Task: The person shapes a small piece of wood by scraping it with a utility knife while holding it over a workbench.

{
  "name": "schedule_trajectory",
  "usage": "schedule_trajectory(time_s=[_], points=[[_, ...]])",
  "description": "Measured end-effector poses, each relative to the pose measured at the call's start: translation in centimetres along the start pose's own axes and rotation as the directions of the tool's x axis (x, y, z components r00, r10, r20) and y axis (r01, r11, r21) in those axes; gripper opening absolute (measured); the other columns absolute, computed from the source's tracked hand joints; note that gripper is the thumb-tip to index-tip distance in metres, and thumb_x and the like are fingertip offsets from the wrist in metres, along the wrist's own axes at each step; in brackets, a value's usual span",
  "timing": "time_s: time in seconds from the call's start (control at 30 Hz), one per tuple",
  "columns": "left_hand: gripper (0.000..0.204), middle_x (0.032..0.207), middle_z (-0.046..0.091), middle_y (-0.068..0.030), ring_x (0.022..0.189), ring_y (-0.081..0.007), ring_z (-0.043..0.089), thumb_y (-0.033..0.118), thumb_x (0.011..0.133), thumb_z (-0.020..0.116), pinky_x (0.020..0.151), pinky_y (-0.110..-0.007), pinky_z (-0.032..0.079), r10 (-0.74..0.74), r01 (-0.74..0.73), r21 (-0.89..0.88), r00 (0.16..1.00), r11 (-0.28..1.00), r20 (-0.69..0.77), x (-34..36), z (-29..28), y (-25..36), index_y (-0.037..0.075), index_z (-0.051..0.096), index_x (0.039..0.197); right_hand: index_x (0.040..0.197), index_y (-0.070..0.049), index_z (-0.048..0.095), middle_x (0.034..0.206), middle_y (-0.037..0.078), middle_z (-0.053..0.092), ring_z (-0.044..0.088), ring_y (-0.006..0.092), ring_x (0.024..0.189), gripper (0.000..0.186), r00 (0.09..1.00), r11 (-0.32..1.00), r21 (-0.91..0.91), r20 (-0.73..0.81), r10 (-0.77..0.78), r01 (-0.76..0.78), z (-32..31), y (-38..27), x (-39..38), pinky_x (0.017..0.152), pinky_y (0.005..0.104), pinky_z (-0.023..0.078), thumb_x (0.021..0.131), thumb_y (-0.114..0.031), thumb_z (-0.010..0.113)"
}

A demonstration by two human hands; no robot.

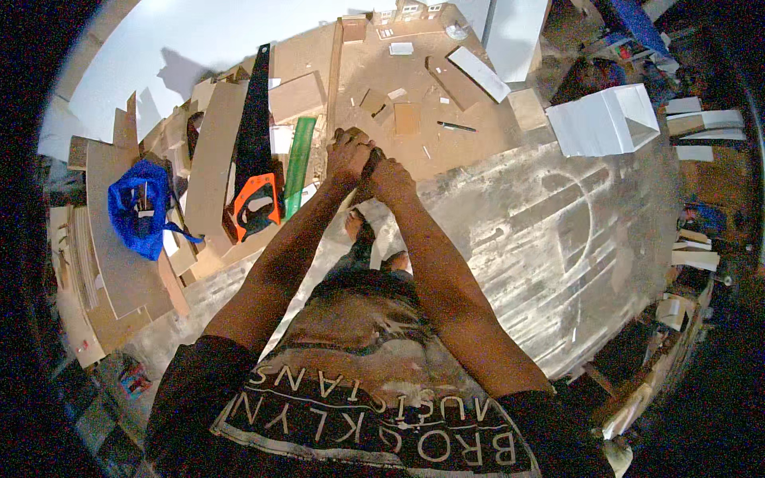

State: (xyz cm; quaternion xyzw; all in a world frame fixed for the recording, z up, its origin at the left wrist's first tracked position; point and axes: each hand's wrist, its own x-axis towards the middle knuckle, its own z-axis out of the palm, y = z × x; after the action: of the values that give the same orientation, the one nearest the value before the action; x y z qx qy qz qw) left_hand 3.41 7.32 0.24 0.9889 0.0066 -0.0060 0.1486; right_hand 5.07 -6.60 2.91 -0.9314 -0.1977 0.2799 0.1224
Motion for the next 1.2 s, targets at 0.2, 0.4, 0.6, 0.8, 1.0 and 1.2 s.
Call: schedule_trajectory(time_s=[0.2,0.4,0.6,0.8,1.0,1.2], points=[[0.025,0.115,0.058,-0.0078,0.116,-0.0295,0.050,0.026,0.079,0.067,0.089,-0.046,0.049,-0.011,0.014,0.024,0.995,1.000,-0.103,0.4,1.1,-0.8,0.013,0.069,0.101,0.101,0.012,0.063,0.108,0.032,0.063,0.063,0.0447,0.104,0.029,0.994,0.986,0.124,0.021,0.108,-0.109,0.8,-0.2,-2.2,0.091,0.0477,0.052,0.086,-0.012,0.054],[0.035,0.119,0.059,-0.0092,0.119,-0.0305,0.051,0.027,0.076,0.071,0.093,-0.047,0.051,0.097,-0.100,0.209,0.995,0.973,0.023,0.0,-0.8,-0.1,0.014,0.069,0.108,0.107,0.009,0.061,0.103,0.032,0.065,0.066,0.0440,0.094,0.033,0.999,0.999,0.023,-0.031,0.026,-0.025,1.1,2.0,-5.3,0.086,0.0499,0.054,0.083,-0.013,0.054],[0.040,0.118,0.060,-0.0032,0.123,-0.0248,0.048,0.031,0.072,0.075,0.101,-0.047,0.042,-0.024,0.025,0.024,0.999,0.999,-0.030,-1.2,-0.8,0.3,0.011,0.071,0.106,0.093,0.011,0.061,0.093,0.034,0.061,0.065,0.0459,0.086,0.027,0.972,0.988,0.005,-0.177,-0.152,0.155,3.9,5.3,-4.6,0.078,0.0514,0.053,0.085,-0.011,0.051],[0.038,0.118,0.061,-0.0017,0.122,-0.0256,0.048,0.029,0.072,0.075,0.101,-0.048,0.037,-0.050,0.031,-0.148,0.990,0.989,-0.129,-2.1,-0.3,0.6,0.011,0.072,0.105,0.106,0.013,0.051,0.093,0.030,0.061,0.064,0.0470,0.087,0.031,0.968,0.980,0.105,-0.208,-0.142,0.167,1.2,3.9,-2.9,0.076,0.0544,0.054,0.085,-0.010,0.052],[0.040,0.123,0.059,-0.0008,0.120,-0.0284,0.048,0.025,0.075,0.069,0.097,-0.051,0.034,-0.004,-0.015,-0.143,0.991,0.990,-0.133,-2.0,0.8,-0.4,0.014,0.069,0.114,0.120,0.006,0.045,0.093,0.028,0.061,0.065,0.0460,0.083,0.044,0.978,0.979,0.180,-0.197,-0.064,0.100,1.5,1.9,-0.4,0.071,0.0539,0.055,0.089,-0.024,0.057],[0.035,0.121,0.061,-0.0039,0.120,-0.0276,0.049,0.024,0.077,0.064,0.103,-0.050,0.033,-0.052,0.024,-0.176,0.987,0.984,-0.154,-1.7,0.5,0.1,0.014,0.070,0.109,0.132,0.001,0.041,0.101,0.029,0.059,0.065,0.0464,0.083,0.052,0.987,0.990,0.108,-0.140,-0.078,0.094,1.1,1.5,0.3,0.071,0.0506,0.056,0.089,-0.025,0.057]])
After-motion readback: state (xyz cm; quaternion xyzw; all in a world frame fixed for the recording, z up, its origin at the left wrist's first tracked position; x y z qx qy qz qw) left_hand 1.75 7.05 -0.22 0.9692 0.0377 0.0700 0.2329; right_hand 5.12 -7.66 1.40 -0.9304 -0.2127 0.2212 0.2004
